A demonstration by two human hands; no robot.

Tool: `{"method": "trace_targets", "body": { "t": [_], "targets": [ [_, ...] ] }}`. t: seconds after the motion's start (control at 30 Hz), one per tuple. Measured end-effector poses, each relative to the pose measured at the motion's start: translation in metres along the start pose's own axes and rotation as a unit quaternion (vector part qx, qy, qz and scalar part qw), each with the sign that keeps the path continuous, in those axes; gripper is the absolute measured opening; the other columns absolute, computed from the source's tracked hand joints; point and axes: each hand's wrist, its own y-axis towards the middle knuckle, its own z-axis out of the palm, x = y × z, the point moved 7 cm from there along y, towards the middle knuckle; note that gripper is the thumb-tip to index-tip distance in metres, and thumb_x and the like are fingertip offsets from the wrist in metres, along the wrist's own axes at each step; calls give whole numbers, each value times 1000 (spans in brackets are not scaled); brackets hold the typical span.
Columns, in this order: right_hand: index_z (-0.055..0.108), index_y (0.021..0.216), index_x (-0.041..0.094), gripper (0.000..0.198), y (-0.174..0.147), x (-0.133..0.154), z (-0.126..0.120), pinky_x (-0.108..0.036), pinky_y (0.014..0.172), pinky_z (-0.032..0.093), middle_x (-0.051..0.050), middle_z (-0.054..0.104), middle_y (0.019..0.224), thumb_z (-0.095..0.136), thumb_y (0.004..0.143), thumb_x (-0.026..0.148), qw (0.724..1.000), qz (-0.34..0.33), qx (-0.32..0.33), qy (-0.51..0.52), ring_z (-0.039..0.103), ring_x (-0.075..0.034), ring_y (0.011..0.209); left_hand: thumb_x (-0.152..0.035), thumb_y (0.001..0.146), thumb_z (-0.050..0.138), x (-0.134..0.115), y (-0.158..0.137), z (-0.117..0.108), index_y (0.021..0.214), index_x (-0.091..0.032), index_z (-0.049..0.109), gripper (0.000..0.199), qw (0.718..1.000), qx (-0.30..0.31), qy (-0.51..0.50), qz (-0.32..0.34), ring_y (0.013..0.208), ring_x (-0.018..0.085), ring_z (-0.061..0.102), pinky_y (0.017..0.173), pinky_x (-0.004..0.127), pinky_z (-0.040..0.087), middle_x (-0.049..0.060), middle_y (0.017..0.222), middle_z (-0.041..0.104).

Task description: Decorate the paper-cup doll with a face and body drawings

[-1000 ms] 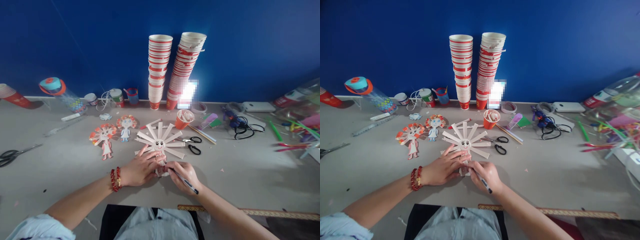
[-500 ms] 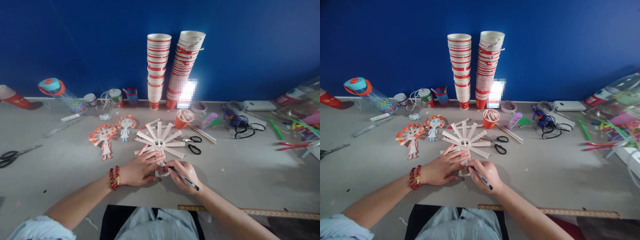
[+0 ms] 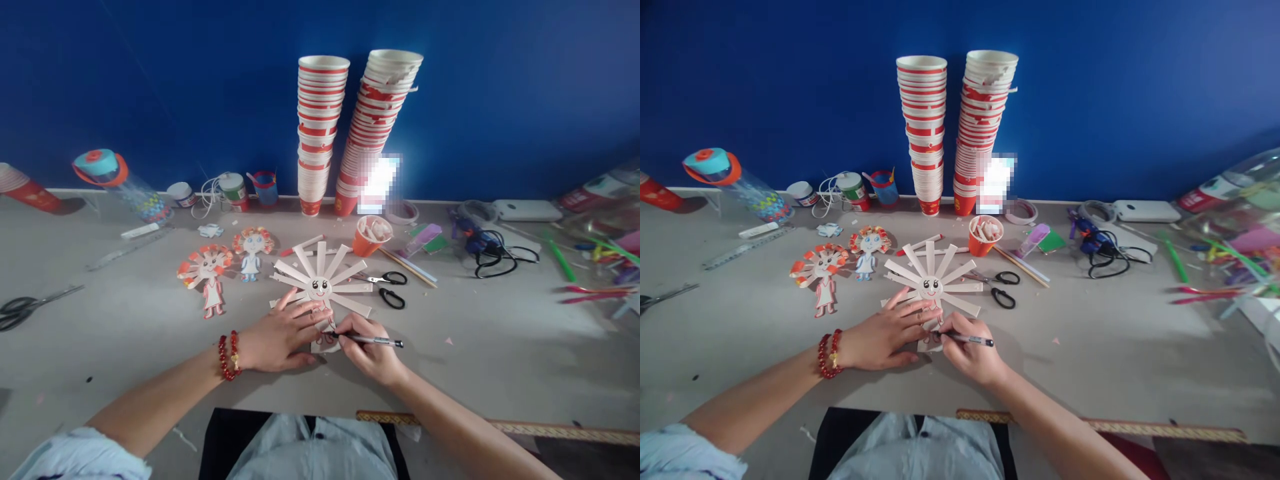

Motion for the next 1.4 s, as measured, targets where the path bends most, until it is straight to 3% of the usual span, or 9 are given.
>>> {"method": "trace_targets", "body": {
  "t": [0.47,0.63,1.13,1.4],
  "targets": [
    [55,82,22,11,3,5,6,-22,55,41,1,64,64,48,80,13,998,-8,38,-41,56,-13,55,-54,100,38,0,0,1,143,-25,43,51,1000,14,-7,-4,145,29,28,120,57,-6,7,157,35],
    [54,80,23,11,4,7,6,-22,54,40,1,63,63,47,80,14,998,-16,34,-54,56,-13,54,-52,100,41,0,0,0,144,-26,42,51,1000,4,-11,-3,144,29,30,120,58,-3,8,156,37],
    [54,83,23,10,0,13,8,-23,57,45,-2,69,73,50,81,14,996,-54,50,-40,61,-15,61,-55,99,41,-1,1,-3,127,-24,57,44,1000,11,-4,-4,144,28,30,121,55,-3,6,156,38],
    [52,85,24,10,-2,16,9,-24,56,44,-2,66,69,49,82,14,994,-76,59,-47,59,-15,58,-55,98,43,0,1,-3,139,-26,49,51,1000,4,-12,-5,144,29,30,121,57,-2,6,155,39]
  ]
}}
